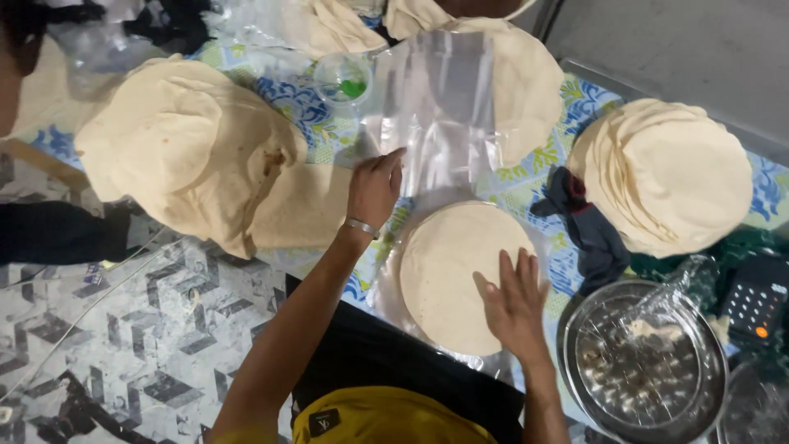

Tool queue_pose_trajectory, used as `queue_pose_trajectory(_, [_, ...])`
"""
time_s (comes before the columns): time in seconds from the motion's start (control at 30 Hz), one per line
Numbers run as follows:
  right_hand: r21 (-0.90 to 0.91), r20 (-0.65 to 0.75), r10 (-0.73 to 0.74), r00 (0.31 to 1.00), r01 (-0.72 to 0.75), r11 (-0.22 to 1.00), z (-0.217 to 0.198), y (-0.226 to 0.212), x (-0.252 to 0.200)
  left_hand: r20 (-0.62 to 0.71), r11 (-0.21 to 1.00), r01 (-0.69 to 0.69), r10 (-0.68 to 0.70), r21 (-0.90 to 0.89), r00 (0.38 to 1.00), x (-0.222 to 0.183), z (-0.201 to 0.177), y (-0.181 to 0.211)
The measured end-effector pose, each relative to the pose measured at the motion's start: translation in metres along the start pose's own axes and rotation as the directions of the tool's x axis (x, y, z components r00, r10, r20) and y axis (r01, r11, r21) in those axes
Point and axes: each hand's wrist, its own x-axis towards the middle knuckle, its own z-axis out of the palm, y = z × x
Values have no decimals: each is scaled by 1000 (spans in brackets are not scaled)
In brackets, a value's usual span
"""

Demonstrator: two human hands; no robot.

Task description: The person organizes stacks of flatbread and places them into plastic bags by hand.

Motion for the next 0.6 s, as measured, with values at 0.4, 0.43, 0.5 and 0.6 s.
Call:
queue_pose_trajectory(0.4, [561,-45,-119,992,124,819,-33,-150,29,389,428,567,-437,-704,811,-38,-123,126])
queue_pose_trajectory(0.43, [576,-100,-176,979,201,792,-29,-160,31,457,345,572,-360,-744,813,-45,-131,138])
queue_pose_trajectory(0.5, [607,3,-34,999,25,794,-24,-156,29,469,325,563,-326,-760,821,-56,-139,137])
queue_pose_trajectory(0.6, [566,77,28,997,-67,822,-23,-146,14,453,320,555,-340,-768,824,-87,-132,124])
